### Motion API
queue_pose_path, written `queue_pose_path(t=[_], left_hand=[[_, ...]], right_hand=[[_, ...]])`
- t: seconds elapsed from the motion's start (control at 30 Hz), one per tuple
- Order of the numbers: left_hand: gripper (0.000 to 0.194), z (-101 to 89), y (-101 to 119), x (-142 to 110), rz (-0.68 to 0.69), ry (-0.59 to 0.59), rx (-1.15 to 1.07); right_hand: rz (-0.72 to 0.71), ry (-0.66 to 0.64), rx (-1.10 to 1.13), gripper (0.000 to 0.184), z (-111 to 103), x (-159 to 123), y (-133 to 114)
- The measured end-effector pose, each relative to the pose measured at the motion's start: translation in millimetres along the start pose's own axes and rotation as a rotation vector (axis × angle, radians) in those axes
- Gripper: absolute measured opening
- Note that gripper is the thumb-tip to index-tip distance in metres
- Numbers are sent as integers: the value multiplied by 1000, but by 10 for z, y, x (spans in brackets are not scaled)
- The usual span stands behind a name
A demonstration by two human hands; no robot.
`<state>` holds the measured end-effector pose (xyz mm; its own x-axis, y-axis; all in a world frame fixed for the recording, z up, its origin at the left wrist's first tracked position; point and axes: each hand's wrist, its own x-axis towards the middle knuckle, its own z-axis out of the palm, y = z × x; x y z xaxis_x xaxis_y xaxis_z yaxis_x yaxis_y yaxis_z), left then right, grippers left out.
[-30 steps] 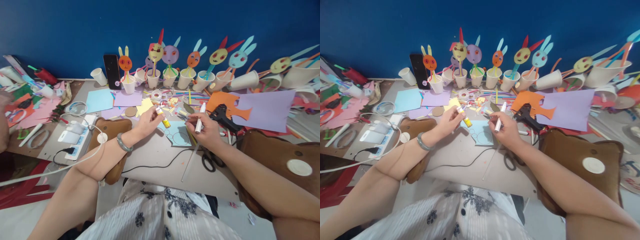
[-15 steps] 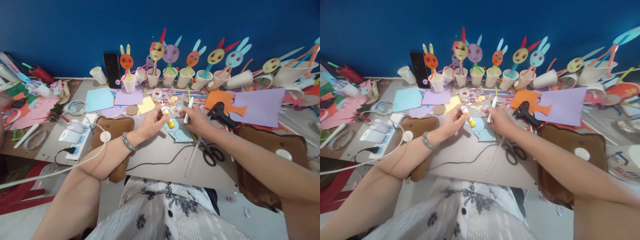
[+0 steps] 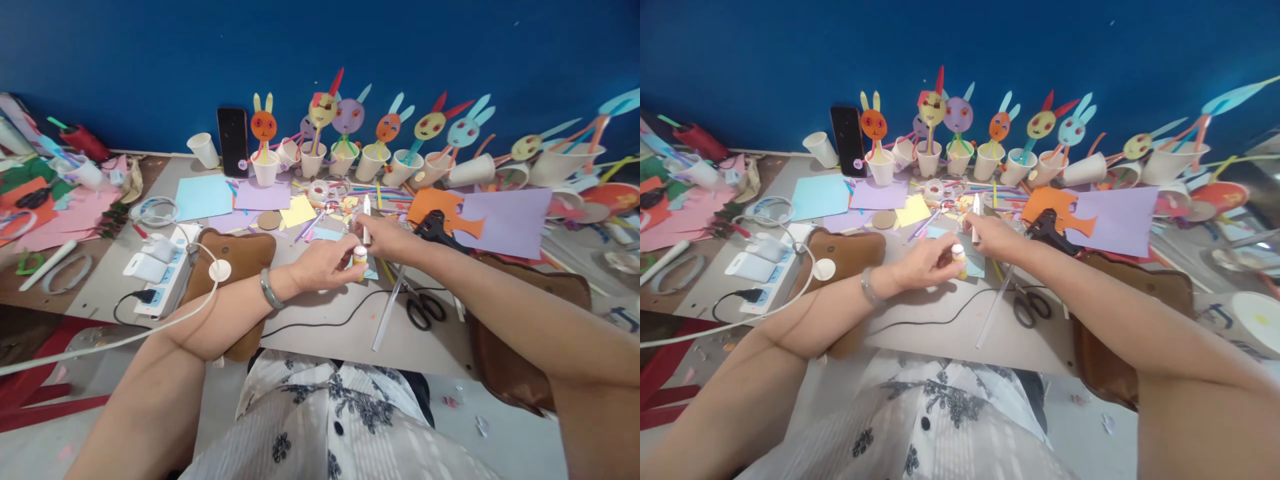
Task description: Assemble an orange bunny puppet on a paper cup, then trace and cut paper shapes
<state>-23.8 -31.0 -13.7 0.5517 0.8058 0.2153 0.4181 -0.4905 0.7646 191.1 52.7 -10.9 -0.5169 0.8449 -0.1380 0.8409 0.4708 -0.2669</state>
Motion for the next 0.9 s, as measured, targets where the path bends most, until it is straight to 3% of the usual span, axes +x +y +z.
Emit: queue_pose_path(t=[0.4,0.67,0.8,0.9], left_hand=[[20,10,-16,-17,24,30,49],[20,-9,14,-20,1,-32,-11],[20,-26,23,5,-23,-101,76],[20,-28,35,22,-24,-179,179]], right_hand=[[58,35,121,27,-70,-11,-13],[-13,296,301,20,-34,91,-198],[-25,373,191,20,-118,-18,7],[206,439,16,17,-320,-221,337]])
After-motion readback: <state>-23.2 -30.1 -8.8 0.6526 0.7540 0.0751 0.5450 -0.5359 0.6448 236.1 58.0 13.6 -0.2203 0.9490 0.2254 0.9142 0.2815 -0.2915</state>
